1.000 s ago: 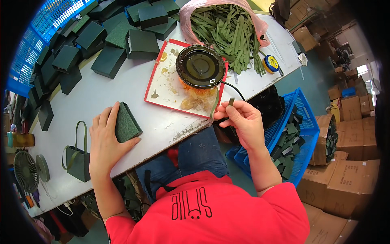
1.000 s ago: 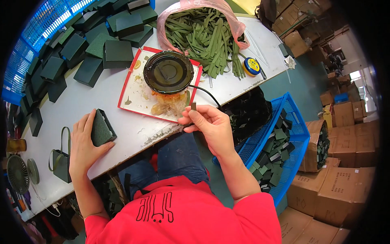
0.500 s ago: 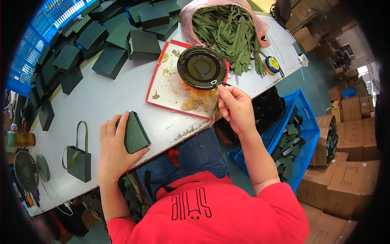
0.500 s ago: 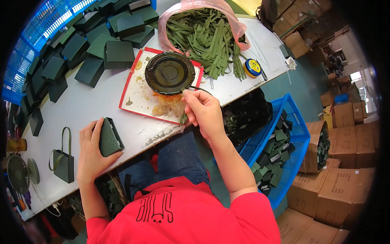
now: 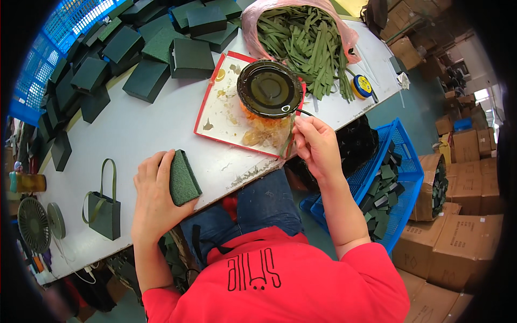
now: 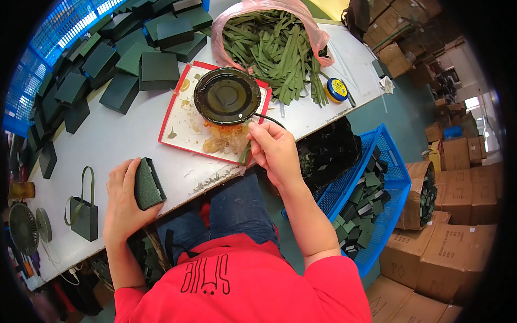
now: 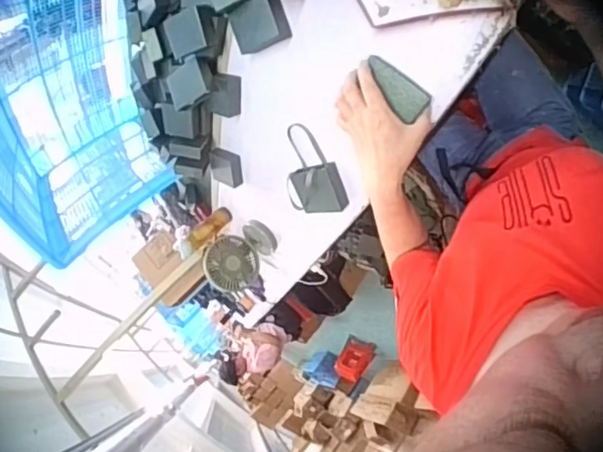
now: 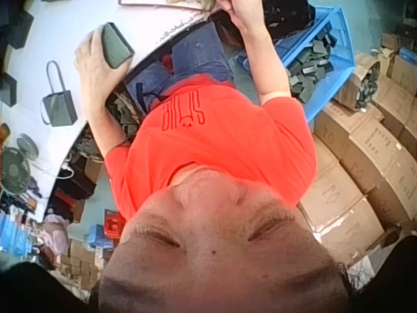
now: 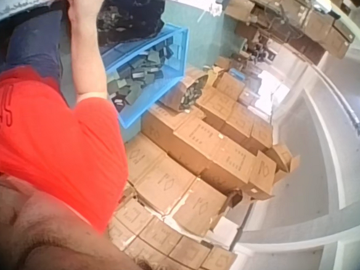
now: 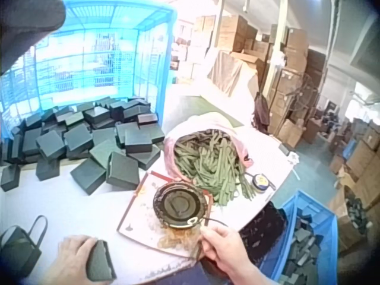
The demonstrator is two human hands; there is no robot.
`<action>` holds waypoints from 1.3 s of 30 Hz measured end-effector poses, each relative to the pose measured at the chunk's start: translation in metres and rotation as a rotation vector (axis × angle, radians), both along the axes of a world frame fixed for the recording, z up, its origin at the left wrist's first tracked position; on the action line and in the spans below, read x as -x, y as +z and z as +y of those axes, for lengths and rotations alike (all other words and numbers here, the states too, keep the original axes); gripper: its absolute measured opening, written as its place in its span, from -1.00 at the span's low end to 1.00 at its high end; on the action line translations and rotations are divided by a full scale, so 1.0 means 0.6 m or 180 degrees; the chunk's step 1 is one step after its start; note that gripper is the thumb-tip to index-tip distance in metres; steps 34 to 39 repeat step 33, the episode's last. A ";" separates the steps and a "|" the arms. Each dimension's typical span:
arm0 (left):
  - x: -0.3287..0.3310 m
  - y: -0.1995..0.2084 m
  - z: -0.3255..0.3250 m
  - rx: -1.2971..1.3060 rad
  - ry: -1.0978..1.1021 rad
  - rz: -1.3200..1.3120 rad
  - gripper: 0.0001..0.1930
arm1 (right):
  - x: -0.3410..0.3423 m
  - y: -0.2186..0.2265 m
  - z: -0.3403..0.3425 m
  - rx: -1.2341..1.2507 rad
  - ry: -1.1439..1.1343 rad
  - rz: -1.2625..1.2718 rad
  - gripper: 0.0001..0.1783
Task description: The person assembles small green boxes by hand at a workbench. They pick up a box, insert a green ribbon into a slot on the side, and place the finished unit into a blue crate. The process is repeated continuously with multiple boxes.
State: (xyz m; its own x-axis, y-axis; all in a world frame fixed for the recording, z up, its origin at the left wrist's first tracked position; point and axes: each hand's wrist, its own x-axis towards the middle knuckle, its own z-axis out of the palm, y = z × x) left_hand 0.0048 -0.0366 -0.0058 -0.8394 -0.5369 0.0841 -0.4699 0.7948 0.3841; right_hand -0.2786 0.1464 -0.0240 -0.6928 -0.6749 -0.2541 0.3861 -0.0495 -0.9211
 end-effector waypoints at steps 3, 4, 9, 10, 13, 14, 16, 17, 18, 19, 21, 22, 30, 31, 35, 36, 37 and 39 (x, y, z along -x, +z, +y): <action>0.002 0.008 0.002 -0.0122 -0.0152 0.0042 -0.02 | -0.023 0.016 0.013 -0.0036 0.0020 0.0058 -0.74; 0.004 0.005 0.002 -0.0232 -0.0241 0.0231 -0.02 | -0.033 0.022 0.015 -0.0069 0.0191 0.0084 -0.74; 0.012 0.010 0.000 -0.0685 -0.0773 0.0861 0.05 | -0.107 0.052 0.017 -0.0340 0.1362 -0.0084 -0.76; 0.011 0.013 0.000 -0.0733 -0.0844 0.0906 0.06 | -0.119 0.055 0.013 -0.0428 0.1621 -0.0119 -0.76; 0.017 0.009 -0.002 -0.0831 -0.1095 0.1090 0.07 | -0.142 0.057 -0.001 -0.0608 0.2045 -0.0209 -0.75; 0.019 0.010 -0.001 -0.0858 -0.1111 0.1127 0.06 | -0.148 0.057 -0.005 -0.0656 0.2123 -0.0198 -0.75; 0.020 0.013 0.001 -0.0912 -0.1150 0.1199 0.04 | -0.158 0.050 -0.011 -0.0715 0.2262 -0.0197 -0.74; 0.020 0.012 0.002 -0.0909 -0.1163 0.1221 0.04 | -0.161 0.046 -0.012 -0.0741 0.2328 -0.0159 -0.73; 0.021 0.011 0.002 -0.0927 -0.1184 0.1233 0.04 | -0.163 0.044 -0.013 -0.0766 0.2391 -0.0121 -0.73; 0.021 0.011 0.002 -0.0946 -0.1206 0.1245 0.04 | -0.166 0.041 -0.015 -0.0834 0.2396 -0.0050 -0.72; 0.022 0.011 0.002 -0.0975 -0.1239 0.1261 0.05 | -0.164 0.040 -0.017 -0.0832 0.2449 0.0032 -0.71; 0.022 0.012 0.002 -0.0988 -0.1252 0.1265 0.05 | -0.164 0.039 -0.017 -0.0831 0.2475 0.0072 -0.70; 0.022 0.020 0.006 -0.0873 -0.1356 0.1143 0.01 | -0.169 0.027 -0.015 -0.0803 0.2573 0.0291 -0.68; 0.021 0.021 0.007 -0.0808 -0.1373 0.1079 0.00 | -0.169 0.020 -0.015 -0.0761 0.2603 0.0330 -0.68; 0.020 0.023 0.011 -0.0678 -0.1391 0.0936 -0.02 | -0.165 0.004 -0.013 -0.0847 0.2738 0.0307 -0.66; 0.020 0.023 0.011 -0.0678 -0.1391 0.0936 -0.02 | -0.165 0.004 -0.013 -0.0847 0.2738 0.0307 -0.66; 0.020 0.023 0.011 -0.0678 -0.1391 0.0936 -0.02 | -0.165 0.004 -0.013 -0.0847 0.2738 0.0307 -0.66; 0.020 0.023 0.011 -0.0678 -0.1391 0.0936 -0.02 | -0.165 0.004 -0.013 -0.0847 0.2738 0.0307 -0.66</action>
